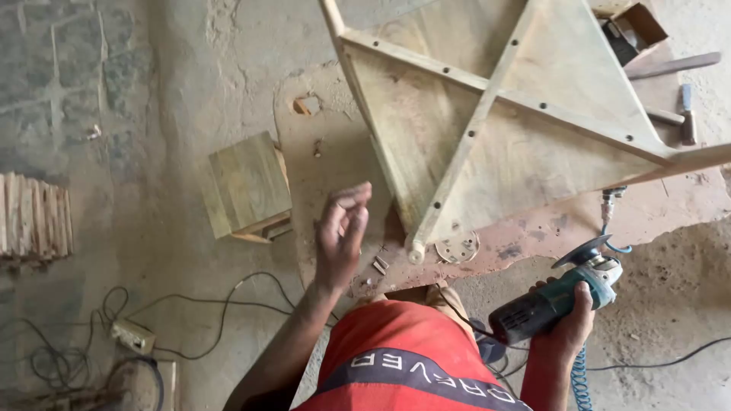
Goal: The person uses an electric sander to smooth the legs and frame of a wooden stool. They repeatedly reposition the stool and the sander to work on different sections of the wooden structure.
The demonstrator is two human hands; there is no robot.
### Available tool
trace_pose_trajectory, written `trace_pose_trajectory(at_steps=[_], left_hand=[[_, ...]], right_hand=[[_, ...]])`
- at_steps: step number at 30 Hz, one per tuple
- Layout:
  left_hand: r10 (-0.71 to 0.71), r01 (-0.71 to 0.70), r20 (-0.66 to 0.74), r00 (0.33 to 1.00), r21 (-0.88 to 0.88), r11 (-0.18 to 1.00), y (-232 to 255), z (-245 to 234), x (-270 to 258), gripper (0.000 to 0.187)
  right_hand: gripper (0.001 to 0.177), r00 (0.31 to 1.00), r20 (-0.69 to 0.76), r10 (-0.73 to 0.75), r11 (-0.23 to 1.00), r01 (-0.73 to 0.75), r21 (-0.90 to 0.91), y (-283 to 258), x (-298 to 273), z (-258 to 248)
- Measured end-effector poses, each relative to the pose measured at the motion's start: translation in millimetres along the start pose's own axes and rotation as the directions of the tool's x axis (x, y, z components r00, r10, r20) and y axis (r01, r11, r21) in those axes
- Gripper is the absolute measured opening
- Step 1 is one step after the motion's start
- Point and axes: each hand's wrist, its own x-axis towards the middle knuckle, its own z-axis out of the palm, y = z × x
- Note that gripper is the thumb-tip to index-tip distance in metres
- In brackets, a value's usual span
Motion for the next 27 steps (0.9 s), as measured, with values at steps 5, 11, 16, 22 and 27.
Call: trace_pose_trajectory(at_steps=[5,11,16,22,27], left_hand=[[-0.038,0.036,0.113,0.993,0.028,0.999,38.2,16.3,-26.0,0.033],[0.095,-0.095,0.057,0.994,0.004,0.995,61.1,57.4,-34.3,0.049],[0.027,-0.029,-0.024,0.999,-0.074,0.997,40.5,99.3,-37.0,0.076],[0.108,-0.115,-0.274,0.956,-0.008,0.993,-1.9,77.1,-72.6,0.085],[0.081,-0.111,-0.409,0.909,-0.051,0.992,9.0,97.4,-73.2,0.078]], right_hand=[[0.051,0.998,0.038,-0.059,0.992,0.063,-0.114,36.0,61.8,-28.6],[0.056,0.983,0.007,-0.181,0.969,0.179,-0.172,56.7,152.6,-28.4],[0.077,0.912,-0.152,-0.380,0.815,0.253,-0.521,46.9,227.4,-28.8],[0.076,0.952,0.086,-0.292,0.499,0.229,-0.836,65.5,295.9,-69.8],[0.077,0.844,0.456,-0.283,0.362,0.534,-0.764,41.3,313.7,-44.8]])
